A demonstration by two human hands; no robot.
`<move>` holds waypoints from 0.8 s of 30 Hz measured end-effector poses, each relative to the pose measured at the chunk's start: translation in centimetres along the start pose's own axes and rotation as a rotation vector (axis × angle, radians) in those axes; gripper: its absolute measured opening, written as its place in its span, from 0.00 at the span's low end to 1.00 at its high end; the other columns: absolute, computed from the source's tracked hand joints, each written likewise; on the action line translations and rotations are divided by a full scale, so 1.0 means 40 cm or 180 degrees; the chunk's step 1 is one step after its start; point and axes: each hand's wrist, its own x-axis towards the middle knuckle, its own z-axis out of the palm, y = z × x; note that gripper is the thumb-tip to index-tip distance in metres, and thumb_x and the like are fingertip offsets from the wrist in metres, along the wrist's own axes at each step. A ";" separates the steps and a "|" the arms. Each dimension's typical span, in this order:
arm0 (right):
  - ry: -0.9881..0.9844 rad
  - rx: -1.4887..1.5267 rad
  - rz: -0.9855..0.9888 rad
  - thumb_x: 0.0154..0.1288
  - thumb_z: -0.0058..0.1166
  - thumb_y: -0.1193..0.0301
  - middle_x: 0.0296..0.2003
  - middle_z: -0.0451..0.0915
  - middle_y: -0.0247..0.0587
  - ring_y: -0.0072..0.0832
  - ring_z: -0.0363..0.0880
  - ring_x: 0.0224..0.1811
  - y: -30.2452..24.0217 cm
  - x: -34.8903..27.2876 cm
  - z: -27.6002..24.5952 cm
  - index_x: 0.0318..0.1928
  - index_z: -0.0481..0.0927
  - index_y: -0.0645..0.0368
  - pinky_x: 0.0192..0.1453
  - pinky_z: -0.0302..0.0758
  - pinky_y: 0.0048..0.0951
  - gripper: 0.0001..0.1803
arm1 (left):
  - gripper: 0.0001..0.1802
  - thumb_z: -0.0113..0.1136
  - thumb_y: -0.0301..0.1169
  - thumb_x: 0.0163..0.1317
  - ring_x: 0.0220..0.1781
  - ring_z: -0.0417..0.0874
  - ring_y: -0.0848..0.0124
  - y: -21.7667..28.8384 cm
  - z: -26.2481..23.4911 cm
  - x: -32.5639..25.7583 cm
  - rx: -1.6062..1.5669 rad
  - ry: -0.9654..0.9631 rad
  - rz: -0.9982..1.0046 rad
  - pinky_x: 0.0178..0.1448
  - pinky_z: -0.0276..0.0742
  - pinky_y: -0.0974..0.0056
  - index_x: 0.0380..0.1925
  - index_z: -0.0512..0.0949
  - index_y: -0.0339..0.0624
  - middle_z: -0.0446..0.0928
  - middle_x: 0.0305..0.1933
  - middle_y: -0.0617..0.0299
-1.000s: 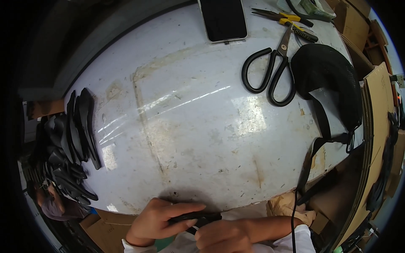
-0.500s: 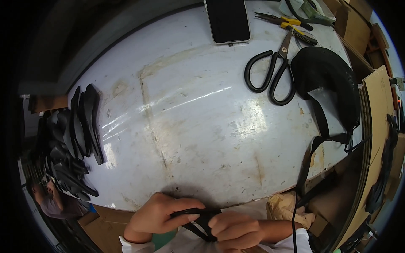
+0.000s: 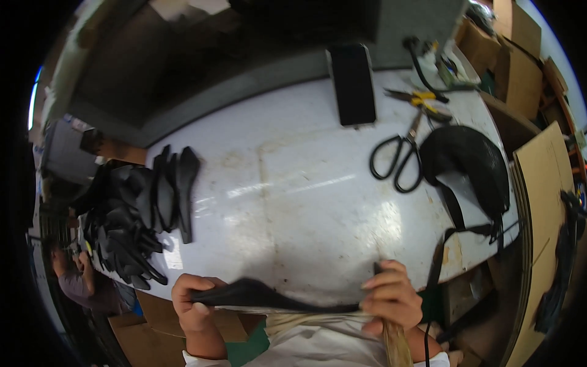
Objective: Trimming and processing bicycle saddles at a manufacturing workbench.
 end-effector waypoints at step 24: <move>-0.1332 0.3086 -0.1481 0.66 0.63 0.73 0.29 0.82 0.48 0.43 0.84 0.31 -0.120 0.196 0.168 0.32 0.80 0.64 0.37 0.83 0.44 0.08 | 0.15 0.77 0.29 0.53 0.36 0.89 0.58 0.001 0.156 -0.029 0.2670 -0.0392 0.1252 0.39 0.84 0.58 0.41 0.85 0.38 0.87 0.42 0.51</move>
